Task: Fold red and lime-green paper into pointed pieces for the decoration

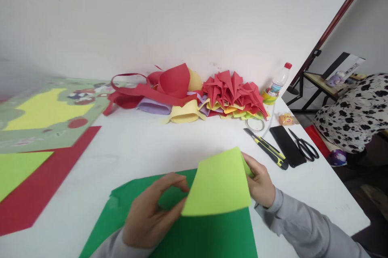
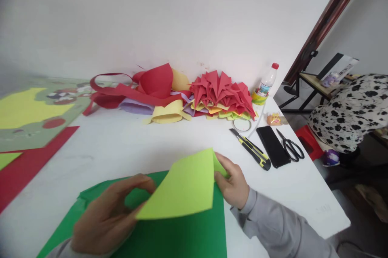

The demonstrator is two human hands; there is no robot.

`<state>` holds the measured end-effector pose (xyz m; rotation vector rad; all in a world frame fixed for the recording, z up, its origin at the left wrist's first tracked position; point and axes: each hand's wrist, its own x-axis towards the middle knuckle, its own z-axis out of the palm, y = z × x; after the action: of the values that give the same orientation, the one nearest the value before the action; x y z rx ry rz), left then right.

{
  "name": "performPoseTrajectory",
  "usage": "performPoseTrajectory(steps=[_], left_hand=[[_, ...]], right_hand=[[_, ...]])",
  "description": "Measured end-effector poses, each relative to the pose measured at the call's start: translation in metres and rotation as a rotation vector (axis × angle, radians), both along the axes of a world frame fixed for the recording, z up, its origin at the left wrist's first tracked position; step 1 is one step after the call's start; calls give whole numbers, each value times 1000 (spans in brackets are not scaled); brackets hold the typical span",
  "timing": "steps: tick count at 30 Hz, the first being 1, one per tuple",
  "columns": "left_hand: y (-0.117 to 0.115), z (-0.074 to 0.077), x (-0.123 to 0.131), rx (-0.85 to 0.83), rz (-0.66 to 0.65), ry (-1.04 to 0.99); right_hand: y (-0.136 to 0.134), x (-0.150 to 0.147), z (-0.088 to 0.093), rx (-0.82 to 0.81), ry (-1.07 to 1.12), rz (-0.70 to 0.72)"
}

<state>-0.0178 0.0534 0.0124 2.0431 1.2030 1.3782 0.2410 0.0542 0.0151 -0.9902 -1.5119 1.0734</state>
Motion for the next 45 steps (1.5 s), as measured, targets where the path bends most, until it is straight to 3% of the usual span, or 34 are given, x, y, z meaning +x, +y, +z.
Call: performPoseTrajectory(steps=[3, 6, 10, 17, 20, 24, 26, 29, 35, 41, 45], left_hand=[[1, -6, 5, -44, -99, 50], [1, -8, 9, -68, -153, 53], [-4, -12, 8, 90, -183, 178], [9, -25, 3, 334, -64, 425], [17, -31, 5, 380, -27, 552], [17, -35, 4, 421, 62, 629], [14, -32, 4, 428, 77, 640], [10, -24, 7, 365, 64, 656], [6, -13, 15, 344, 14, 614], [6, -20, 15, 362, -58, 577], [6, -24, 14, 364, -112, 563]], right_hand=[[0, -1, 8, 98, 26, 96], [2, -1, 13, 314, -23, 127], [3, 2, 12, 519, -287, -61], [5, 6, 4, 433, -548, -327], [2, 5, 8, 525, -597, -217], [-9, -4, 12, 697, -782, 181], [-15, -8, 11, 679, -923, 320], [-19, -11, 7, 558, -1081, 408], [-17, -6, 2, 549, -1114, 417], [-15, -5, -9, 830, -1112, 254], [-12, -4, -6, 941, -1015, 173]])
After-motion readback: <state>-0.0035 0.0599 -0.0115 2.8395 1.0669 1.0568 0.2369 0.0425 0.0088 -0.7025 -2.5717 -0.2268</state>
